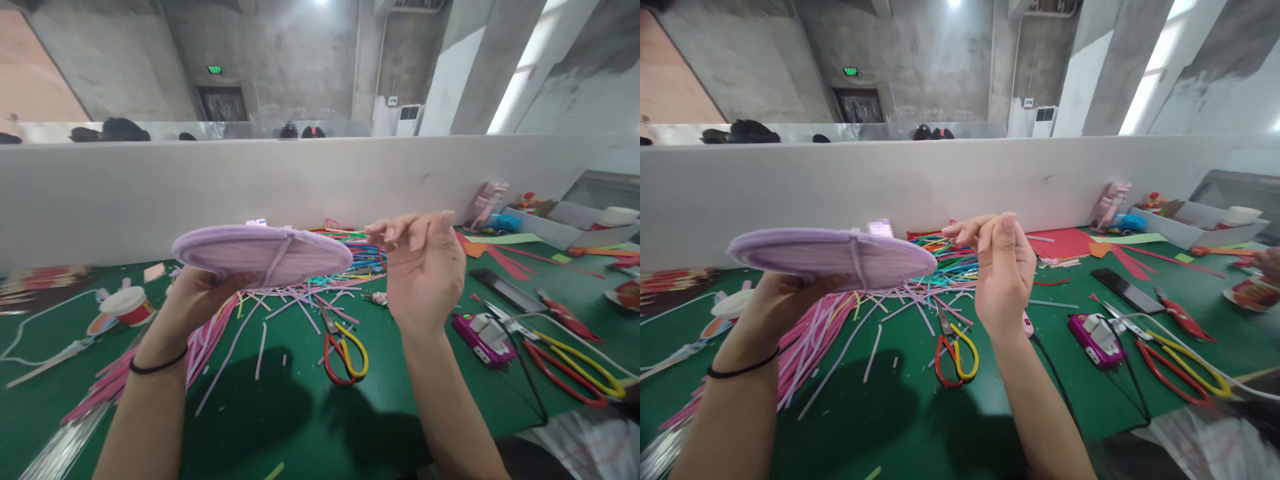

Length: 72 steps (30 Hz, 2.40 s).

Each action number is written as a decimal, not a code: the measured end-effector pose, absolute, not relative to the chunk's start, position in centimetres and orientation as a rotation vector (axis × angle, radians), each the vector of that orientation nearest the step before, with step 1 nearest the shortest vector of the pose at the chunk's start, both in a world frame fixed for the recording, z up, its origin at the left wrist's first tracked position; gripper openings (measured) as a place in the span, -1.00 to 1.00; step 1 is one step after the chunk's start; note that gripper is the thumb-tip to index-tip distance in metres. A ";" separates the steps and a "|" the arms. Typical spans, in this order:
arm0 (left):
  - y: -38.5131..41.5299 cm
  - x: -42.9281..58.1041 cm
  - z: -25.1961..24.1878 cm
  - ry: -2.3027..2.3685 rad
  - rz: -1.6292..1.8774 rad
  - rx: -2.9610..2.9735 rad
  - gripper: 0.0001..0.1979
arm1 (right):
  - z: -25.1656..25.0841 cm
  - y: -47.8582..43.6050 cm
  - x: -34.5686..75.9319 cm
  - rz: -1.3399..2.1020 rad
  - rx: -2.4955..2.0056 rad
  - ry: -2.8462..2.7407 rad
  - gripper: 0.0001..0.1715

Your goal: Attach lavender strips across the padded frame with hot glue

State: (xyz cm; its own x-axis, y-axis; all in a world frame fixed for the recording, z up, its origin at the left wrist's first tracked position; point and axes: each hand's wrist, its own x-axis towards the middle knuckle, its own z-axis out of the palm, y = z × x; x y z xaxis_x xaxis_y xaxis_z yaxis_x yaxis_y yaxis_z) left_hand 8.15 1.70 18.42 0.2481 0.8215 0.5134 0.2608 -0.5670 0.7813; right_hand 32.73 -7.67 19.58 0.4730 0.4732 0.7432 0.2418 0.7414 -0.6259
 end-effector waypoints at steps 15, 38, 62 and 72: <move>2.6 7.2 17.1 0.933 1.239 2.063 -0.79 | 19.6 -8.6 30.4 0.616 -0.702 -1.395 -0.91; 3.4 8.3 17.5 0.940 0.836 2.086 -0.78 | 15.9 -0.9 32.4 0.863 -0.854 -1.221 -0.51; 6.6 9.7 14.7 0.915 0.967 1.385 -0.58 | 15.5 -0.2 34.4 0.523 -0.991 -1.288 -0.39; 6.6 9.5 15.4 0.900 1.332 1.345 -0.58 | 13.3 1.1 31.9 0.777 -1.002 -1.343 -0.55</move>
State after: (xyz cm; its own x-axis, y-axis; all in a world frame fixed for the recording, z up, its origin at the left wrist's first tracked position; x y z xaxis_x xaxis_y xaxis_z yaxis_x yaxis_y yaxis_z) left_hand 9.52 6.59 15.36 0.1162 0.9636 0.2407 -0.1362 -0.2245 0.9649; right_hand 31.88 1.15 13.33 0.1022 0.9067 0.4092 0.0969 0.4003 -0.9113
